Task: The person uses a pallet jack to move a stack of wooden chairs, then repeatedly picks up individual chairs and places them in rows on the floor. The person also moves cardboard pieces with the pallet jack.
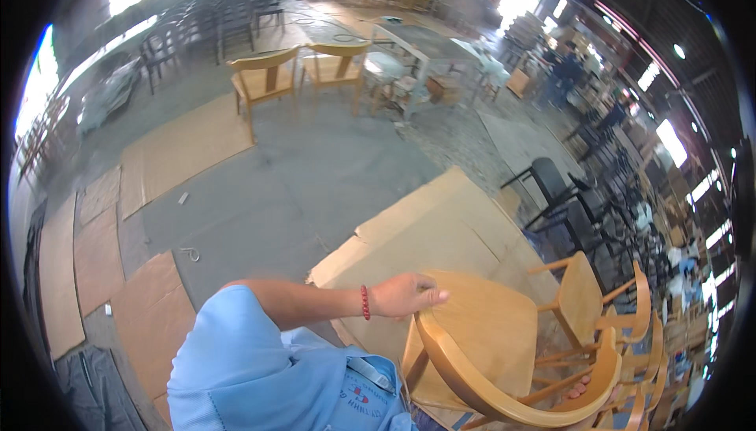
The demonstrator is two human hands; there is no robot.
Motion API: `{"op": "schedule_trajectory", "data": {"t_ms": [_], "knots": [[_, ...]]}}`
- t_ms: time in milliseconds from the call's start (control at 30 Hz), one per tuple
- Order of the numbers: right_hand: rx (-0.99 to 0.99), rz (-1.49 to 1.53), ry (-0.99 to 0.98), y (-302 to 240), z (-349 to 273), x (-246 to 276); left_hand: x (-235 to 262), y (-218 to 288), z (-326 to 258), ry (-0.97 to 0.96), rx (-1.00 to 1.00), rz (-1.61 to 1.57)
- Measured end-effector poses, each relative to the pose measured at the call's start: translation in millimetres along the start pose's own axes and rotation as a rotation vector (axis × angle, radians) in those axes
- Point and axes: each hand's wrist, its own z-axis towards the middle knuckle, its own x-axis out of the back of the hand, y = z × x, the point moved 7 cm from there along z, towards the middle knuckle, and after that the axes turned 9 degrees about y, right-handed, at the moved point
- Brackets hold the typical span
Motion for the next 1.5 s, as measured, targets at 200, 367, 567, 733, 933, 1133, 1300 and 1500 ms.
{"op": "schedule_trajectory", "data": {"t_ms": [200,367,567,733,933,1133,1300,1500], "knots": [[0.1,-0.015,-0.179,-24.1,-194.5,-104.2,109.2,-104.5,-81.3,0.316,0.34,-1.099],[0.117,-0.059,-0.378,-20.8,-358.0,-199.5,185.9,-202.5,-153.3,0.55,0.625,-1.273],[0.158,-0.085,-0.617,-27.5,-532.0,-287.7,247.3,-267.2,-193.6,0.444,0.691,-1.192],[0.194,-0.086,-0.758,-23.0,-625.9,-364.7,318.0,-282.1,-198.3,0.409,0.619,-1.309],[0.228,-0.045,-0.851,-14.6,-711.1,-470.5,486.8,-255.7,-213.0,0.555,0.486,-1.416],[-0.013,-0.031,-1.0,23.7,-792.8,-609.8,635.2,-245.4,-224.8,0.873,0.455,-1.427],[-0.32,-0.073,-1.198,69.9,-892.4,-721.1,744.5,-265.1,-247.2,1.109,0.437,-1.32],[-0.439,-0.135,-1.362,141.2,-1064.5,-844.7,923.6,-305.1,-281.1,1.333,0.204,-1.388]]}}
